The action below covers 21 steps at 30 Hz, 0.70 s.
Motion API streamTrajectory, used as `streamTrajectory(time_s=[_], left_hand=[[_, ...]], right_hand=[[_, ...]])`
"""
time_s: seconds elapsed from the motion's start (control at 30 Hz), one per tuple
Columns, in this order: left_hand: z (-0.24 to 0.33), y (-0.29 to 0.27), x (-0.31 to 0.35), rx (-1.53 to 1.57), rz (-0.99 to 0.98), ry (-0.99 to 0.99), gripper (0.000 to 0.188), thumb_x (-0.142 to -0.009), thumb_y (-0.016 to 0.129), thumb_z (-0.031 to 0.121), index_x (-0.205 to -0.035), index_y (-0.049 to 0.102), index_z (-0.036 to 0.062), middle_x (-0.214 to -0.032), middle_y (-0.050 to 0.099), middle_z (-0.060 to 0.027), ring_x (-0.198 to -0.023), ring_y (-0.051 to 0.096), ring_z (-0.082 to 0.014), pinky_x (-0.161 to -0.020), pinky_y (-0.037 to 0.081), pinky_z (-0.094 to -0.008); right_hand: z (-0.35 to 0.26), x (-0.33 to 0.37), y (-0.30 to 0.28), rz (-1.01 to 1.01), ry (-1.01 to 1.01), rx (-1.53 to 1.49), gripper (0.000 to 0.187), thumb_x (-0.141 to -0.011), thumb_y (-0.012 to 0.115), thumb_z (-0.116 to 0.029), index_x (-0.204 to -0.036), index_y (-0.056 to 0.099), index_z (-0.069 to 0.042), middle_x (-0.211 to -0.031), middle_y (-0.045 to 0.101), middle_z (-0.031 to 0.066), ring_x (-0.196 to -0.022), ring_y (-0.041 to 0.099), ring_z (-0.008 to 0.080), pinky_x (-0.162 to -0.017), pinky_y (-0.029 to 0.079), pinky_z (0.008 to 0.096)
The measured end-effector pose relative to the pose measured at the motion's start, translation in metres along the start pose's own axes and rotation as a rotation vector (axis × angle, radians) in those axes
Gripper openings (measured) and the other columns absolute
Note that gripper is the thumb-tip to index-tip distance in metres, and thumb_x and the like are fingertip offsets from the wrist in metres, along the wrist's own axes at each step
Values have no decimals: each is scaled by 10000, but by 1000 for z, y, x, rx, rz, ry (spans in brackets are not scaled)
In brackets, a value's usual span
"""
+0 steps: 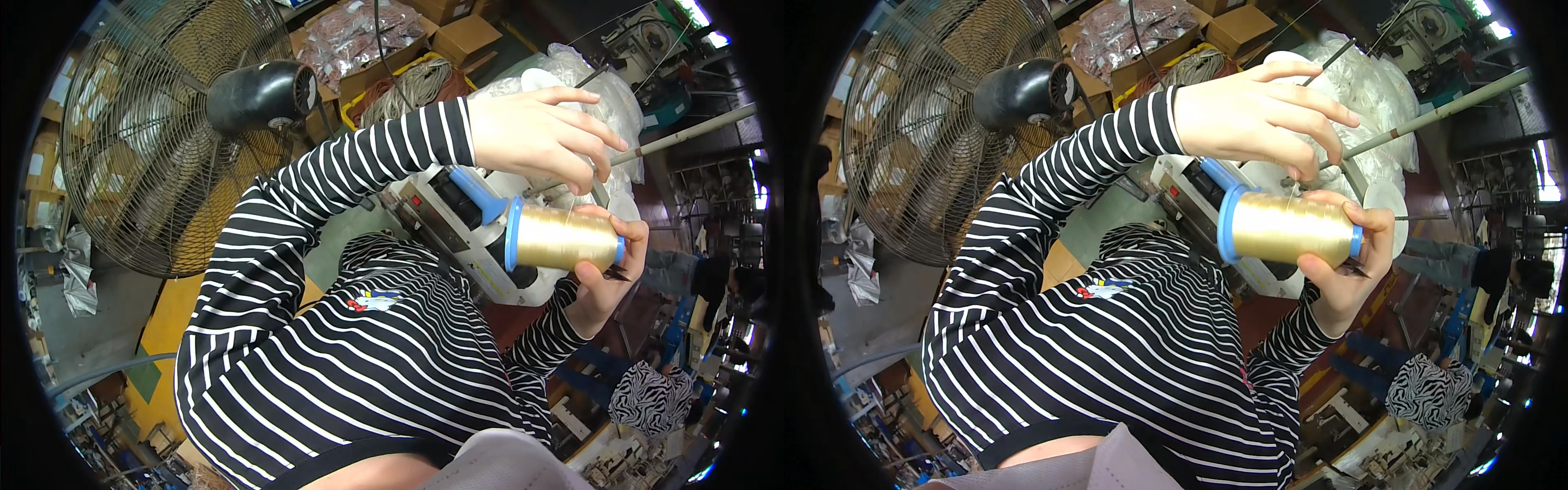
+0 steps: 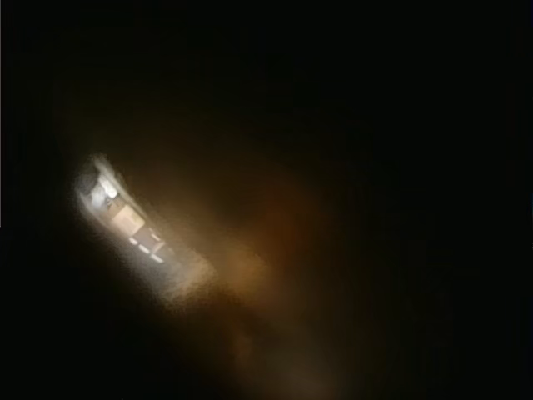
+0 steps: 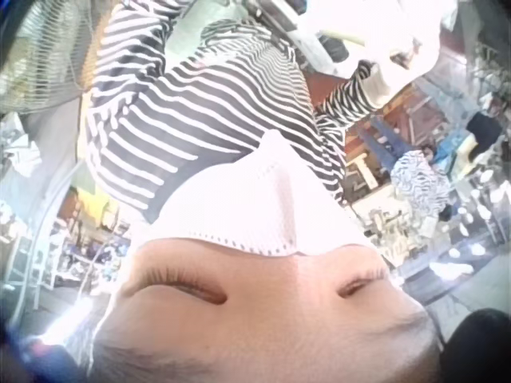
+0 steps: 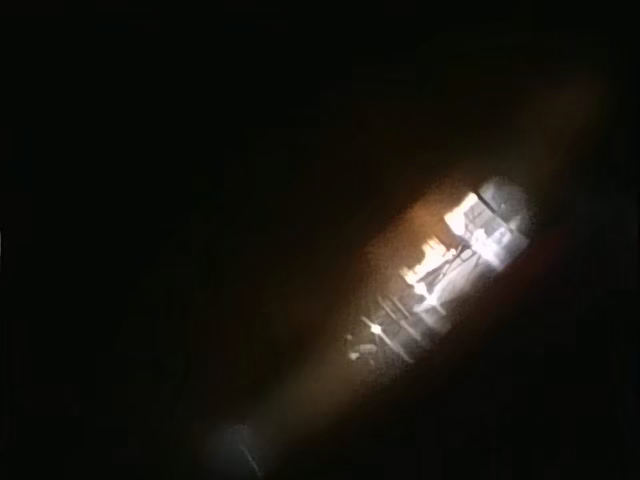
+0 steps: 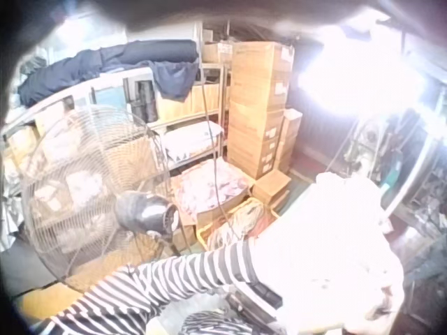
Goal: The person threads a sewing machine by guiding thread from a spool through guides and tensioners, then pulls the thread through the needle area. They handle a blue plastic bobbin winder and a spool of thread, adjusting components on the machine.
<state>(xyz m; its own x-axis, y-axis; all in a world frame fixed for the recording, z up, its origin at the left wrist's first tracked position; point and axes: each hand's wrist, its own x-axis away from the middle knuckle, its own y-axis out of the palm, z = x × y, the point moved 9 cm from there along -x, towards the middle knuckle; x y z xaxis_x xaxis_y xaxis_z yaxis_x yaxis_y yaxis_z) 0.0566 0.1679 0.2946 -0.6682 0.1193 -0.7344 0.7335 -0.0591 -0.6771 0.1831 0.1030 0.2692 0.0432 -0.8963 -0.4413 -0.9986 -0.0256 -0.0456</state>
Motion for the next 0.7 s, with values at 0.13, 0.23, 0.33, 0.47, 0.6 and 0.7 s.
streamTrajectory(time_s=[0.13, 0.23, 0.33, 0.47, 0.6, 0.7], left_hand=[[-14, -3, -7, 145, 35, -35, 349, -887, 557, 222, -1235, 565, 198, -1281, 560, 34, -1332, 414, -204, -1123, 172, -548], [-25, -10, -9, -87, 97, -120, 396, -879, 576, 261, -1265, 556, 177, -1310, 547, 19, -1332, 415, -199, -1134, 150, -544], [-35, -25, -10, -304, 184, -227, 485, -781, 672, 227, -1252, 553, 218, -1306, 539, 40, -1310, 424, -135, -1134, 158, -553], [-30, -25, -17, -761, 101, -201, 355, -814, 614, 173, -1163, 586, 232, -1223, 584, 90, -1312, 414, -78, -1170, 133, -505], [-35, -27, -26, -1024, 189, -242, 301, -844, 562, 194, -1110, 603, 329, -1145, 612, 97, -1306, 415, -103, -1143, 30, -592], [-47, -21, -29, -989, 153, -290, 377, -828, 576, 167, -1145, 585, 370, -1141, 597, 85, -1241, 467, -145, -1088, 55, -657]], right_hand=[[-14, -20, 21, -108, -265, -277, 650, -732, 796, -325, -1180, 421, -42, -1146, 560, 288, -1042, 585, 306, -915, 470, 391], [-8, -25, -10, 445, -410, -324, 711, -691, 845, -365, -1156, 403, -60, -1140, 547, 169, -1054, 568, 262, -901, 491, 407], [-27, -30, -17, 662, -557, -109, 555, -768, 794, -301, -1110, 431, -58, -958, 524, 82, -815, 530, 174, -722, 460, 294], [-45, -42, -13, 813, -709, 110, 484, -777, 798, -220, -1063, 438, -65, -879, 533, 86, -530, 480, 107, -457, 373, 185], [-59, -49, 2, 809, -918, 305, 529, -771, 797, -112, -1087, 379, -36, -1085, 558, 196, -918, 608, 252, -726, 569, 317], [-59, -54, 2, 795, -911, 344, 558, -782, 774, -69, -1114, 329, -14, -1193, 531, 263, -1080, 576, 343, -930, 541, 440]])
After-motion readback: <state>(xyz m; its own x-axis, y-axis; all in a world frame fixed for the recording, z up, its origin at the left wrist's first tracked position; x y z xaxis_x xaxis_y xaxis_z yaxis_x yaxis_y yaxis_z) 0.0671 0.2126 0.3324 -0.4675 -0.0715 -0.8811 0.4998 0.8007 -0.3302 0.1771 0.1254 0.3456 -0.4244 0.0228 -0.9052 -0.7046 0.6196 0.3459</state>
